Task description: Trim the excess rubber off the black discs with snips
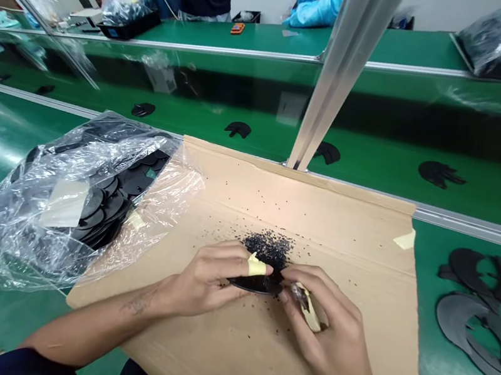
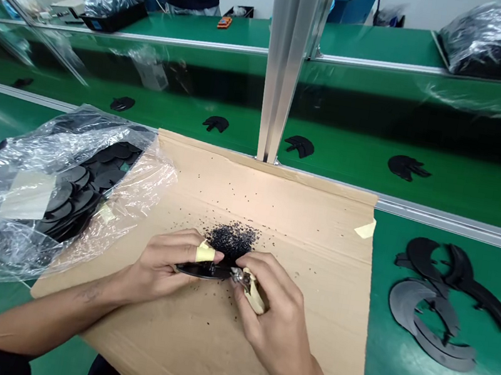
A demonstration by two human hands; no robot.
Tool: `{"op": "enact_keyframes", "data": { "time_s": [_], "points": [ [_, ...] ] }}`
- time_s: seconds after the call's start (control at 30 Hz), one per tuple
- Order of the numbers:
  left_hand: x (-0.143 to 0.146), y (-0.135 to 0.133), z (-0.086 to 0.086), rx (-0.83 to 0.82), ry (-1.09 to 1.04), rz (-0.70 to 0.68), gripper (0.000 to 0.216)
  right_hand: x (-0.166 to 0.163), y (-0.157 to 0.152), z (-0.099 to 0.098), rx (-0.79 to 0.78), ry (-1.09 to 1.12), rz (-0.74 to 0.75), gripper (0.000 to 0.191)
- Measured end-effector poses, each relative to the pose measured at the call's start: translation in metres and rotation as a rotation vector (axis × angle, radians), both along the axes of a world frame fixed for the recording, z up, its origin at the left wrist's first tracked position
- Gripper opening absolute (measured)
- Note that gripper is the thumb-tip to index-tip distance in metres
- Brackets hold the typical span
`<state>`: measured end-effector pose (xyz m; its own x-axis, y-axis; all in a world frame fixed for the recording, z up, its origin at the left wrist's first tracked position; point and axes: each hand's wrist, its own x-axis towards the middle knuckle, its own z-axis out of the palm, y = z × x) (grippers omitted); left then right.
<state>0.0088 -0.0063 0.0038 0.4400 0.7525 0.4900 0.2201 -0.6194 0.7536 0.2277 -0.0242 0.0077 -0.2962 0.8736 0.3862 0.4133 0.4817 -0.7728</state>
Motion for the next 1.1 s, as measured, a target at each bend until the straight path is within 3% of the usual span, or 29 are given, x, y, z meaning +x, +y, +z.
{"op": "enact_keyframes", "data": {
  "time_s": [0.13, 0.57, 0.8, 1.1],
  "points": [
    [-0.0012, 0.0013, 0.003, 0.018, 0.035, -0.038, 0.039, 0.0065, 0.0016, -0.0067, 0.204, -0.248, -0.038, 0.024],
    [-0.0013, 0.0041, 0.01, -0.083, 0.072, -0.187, 0.021, 0.0095, 0.0011, -0.004, 0.439, -0.535, -0.088, 0.014],
    [-0.0017, 0.0043, 0.0082, -0.118, 0.034, -0.153, 0.021, 0.0118, 0.0001, -0.0034, 0.371, -0.542, -0.067, 0.023],
    [0.0023, 0.0026, 0.0061, -0.126, 0.145, -0.064, 0.016, 0.0074, 0.001, -0.0034, 0.381, -0.765, -0.161, 0.029]
  ]
}}
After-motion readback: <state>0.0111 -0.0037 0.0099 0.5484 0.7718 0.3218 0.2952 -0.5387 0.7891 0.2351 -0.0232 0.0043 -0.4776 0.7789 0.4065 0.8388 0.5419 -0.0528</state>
